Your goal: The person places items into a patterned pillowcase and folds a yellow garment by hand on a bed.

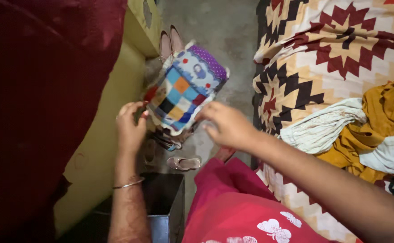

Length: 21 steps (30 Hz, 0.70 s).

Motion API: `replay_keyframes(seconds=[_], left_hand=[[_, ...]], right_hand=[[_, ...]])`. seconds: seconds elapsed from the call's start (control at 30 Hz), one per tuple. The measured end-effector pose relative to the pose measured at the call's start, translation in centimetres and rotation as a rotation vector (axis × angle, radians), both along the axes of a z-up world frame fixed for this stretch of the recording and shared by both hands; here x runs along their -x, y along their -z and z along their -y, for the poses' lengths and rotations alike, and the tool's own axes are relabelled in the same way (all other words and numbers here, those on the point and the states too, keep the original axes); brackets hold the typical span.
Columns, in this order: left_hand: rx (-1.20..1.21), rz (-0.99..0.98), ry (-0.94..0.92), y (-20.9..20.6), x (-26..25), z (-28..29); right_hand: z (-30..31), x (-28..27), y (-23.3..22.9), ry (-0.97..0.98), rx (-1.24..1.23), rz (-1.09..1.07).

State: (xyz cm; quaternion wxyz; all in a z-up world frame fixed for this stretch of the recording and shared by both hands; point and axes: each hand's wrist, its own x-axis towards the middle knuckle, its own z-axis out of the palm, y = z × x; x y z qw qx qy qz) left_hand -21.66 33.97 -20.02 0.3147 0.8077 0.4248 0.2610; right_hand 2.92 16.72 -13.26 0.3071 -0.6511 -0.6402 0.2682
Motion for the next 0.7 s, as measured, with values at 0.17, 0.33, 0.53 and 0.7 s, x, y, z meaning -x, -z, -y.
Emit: replay_keyframes(seconds=[0.17,0.33,0.53,0.7], left_hand=[[0.038,0.090,-0.009,-0.8,-3.3,2.4],[0.049,0.162,0.054,-2.9,-5.8,4.1],[0.025,0.096,0.195,-3.4,-7.9,5.7],[0.029,0.104,0.299,-3.4,-10.9,6.8]], right_hand=[[0.8,-2.9,-1.1,0.141,-0.075,-0.129],[3.0,-3.4,-2.8,0.214,-0.057,-0.149],[6.3,-4.2,-4.4,0.339,-0.030,-0.109],[10.2,-6.3,-4.8,0.490,-0.006,-0.150]])
